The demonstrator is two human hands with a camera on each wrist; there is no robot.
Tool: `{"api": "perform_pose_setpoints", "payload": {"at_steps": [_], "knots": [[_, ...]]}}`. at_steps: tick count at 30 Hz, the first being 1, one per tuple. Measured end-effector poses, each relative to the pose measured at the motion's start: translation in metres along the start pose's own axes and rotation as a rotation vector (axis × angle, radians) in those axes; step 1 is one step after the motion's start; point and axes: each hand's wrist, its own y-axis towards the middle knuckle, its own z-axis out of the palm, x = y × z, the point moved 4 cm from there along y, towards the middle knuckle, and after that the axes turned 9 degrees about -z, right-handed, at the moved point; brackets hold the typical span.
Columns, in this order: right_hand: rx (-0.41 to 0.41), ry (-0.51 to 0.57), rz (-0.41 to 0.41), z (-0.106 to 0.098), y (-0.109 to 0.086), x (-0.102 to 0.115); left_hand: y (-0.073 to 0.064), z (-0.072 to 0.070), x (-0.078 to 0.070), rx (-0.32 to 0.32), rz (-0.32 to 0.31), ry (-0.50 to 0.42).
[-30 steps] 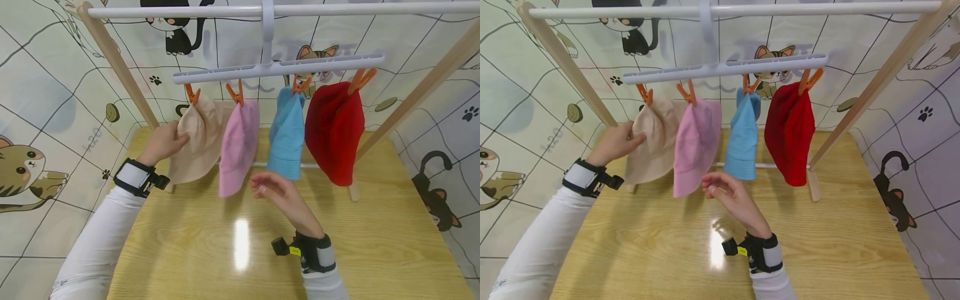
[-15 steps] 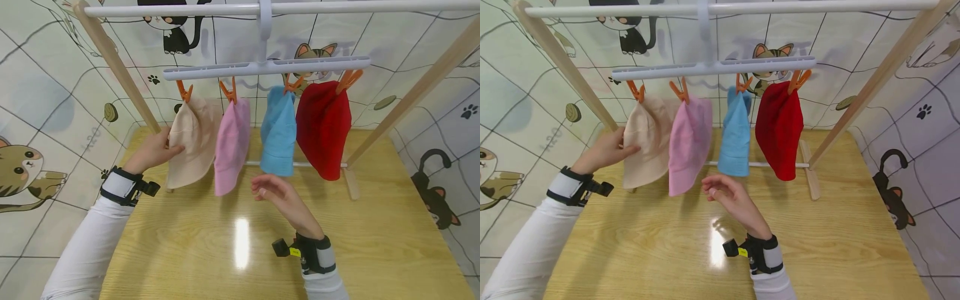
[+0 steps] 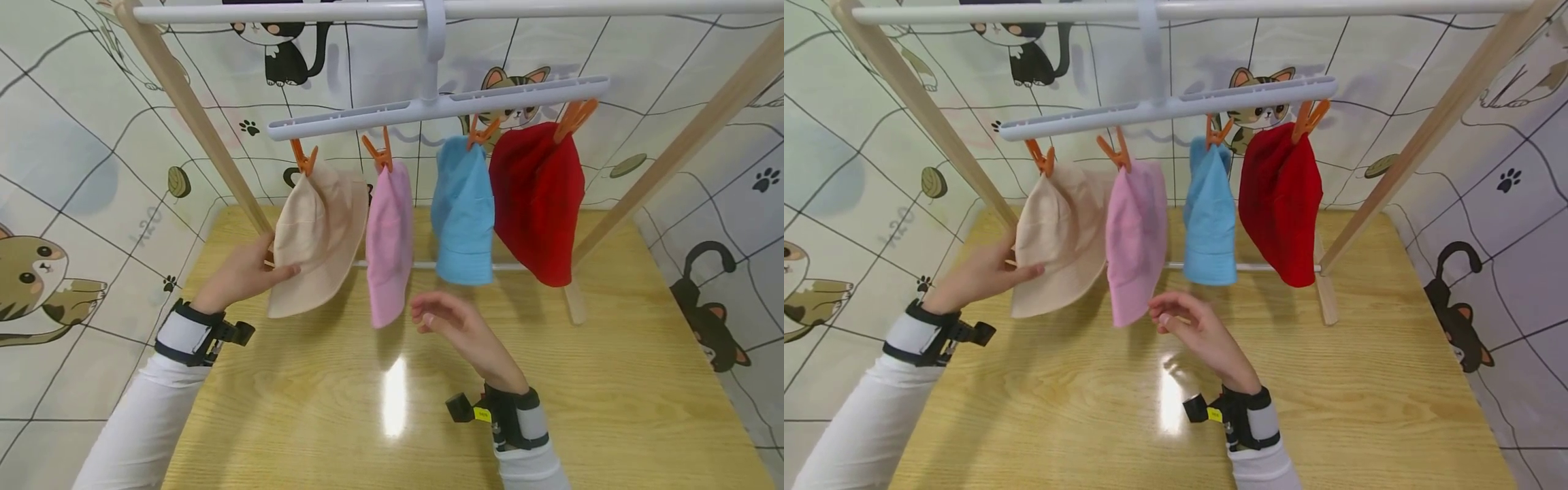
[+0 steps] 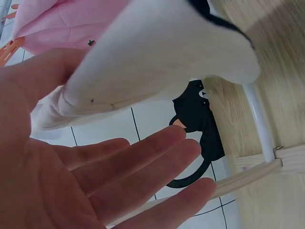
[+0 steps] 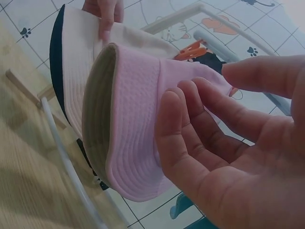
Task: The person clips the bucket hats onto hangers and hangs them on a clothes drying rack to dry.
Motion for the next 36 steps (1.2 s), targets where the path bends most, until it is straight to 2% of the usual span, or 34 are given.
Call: {"api": "perform_pose_setpoints", "payload": {"at_steps": [4,11,16,20,27,32,36], "knots": [[0.002,-0.009,0.006,0.000,-0.002,-0.002,-0.003,0.007,0.003,0.006,-0.012,-0.028],[-0.004,-0.023,0.013,-0.003,-0.008,-0.008,-0.012,0.021,0.011,-0.046,-0.027,-0.055],[-0.006,-0.042,0.023,-0.004,-0.013,-0.013,-0.018,0.031,0.021,-0.077,-0.032,-0.108],[-0.012,-0.048,0.043,-0.006,-0.017,-0.018,-0.021,0.037,0.031,-0.087,-0.060,-0.142],[-0.016,-0.085,0.012,-0.013,-0.023,-0.024,-0.030,0.047,0.042,-0.060,-0.121,-0.185],[-0.019,-0.073,0.003,-0.017,-0.027,-0.028,-0.035,0.054,0.045,-0.062,-0.127,-0.206],[-0.020,-0.063,0.004,-0.018,-0.029,-0.030,-0.038,0.062,0.047,-0.040,-0.127,-0.224]]}}
